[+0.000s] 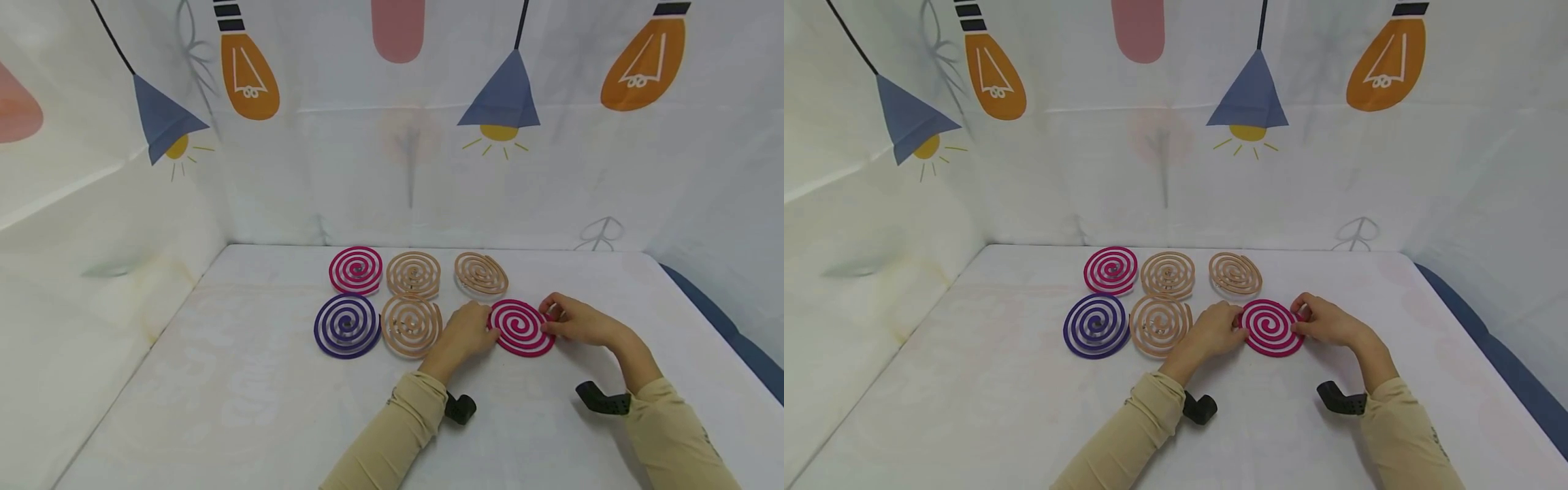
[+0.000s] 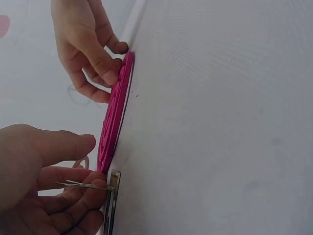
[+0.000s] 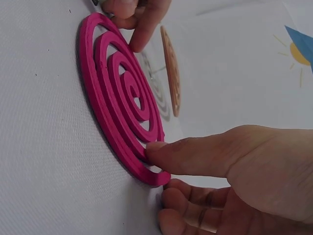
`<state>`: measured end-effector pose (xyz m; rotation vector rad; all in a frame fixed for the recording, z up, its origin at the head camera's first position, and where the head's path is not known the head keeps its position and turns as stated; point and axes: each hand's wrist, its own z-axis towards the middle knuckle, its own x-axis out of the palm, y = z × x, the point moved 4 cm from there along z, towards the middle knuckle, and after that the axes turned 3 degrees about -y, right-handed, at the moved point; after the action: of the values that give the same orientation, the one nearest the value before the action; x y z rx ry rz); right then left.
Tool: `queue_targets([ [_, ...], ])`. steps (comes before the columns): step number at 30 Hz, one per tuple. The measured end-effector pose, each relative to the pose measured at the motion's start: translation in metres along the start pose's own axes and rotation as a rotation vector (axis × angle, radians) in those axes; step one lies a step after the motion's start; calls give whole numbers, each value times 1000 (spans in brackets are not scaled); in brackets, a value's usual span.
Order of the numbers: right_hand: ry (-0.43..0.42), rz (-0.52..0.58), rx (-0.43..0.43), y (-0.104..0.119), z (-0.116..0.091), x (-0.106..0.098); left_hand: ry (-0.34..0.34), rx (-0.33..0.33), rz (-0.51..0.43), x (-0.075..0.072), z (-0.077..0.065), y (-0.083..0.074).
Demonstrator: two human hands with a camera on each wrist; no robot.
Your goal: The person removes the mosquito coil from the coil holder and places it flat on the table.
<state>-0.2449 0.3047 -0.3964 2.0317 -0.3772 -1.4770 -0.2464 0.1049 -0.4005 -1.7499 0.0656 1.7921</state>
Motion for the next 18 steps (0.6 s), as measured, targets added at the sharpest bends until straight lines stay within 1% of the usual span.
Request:
queue_targets([
  [4,1,-5,-7,0,1,0,-2,-24,-108,-2,0,3],
  [6,3,-5,-7,-1,1,0,-3,-30,-145,-4,0,4],
  [12,5,5,-6,-1,1,0,4,-14,-190,-4,-1,6],
  [18,1,12,1,1,1,0,8,-26,-229,-5,1,9],
])
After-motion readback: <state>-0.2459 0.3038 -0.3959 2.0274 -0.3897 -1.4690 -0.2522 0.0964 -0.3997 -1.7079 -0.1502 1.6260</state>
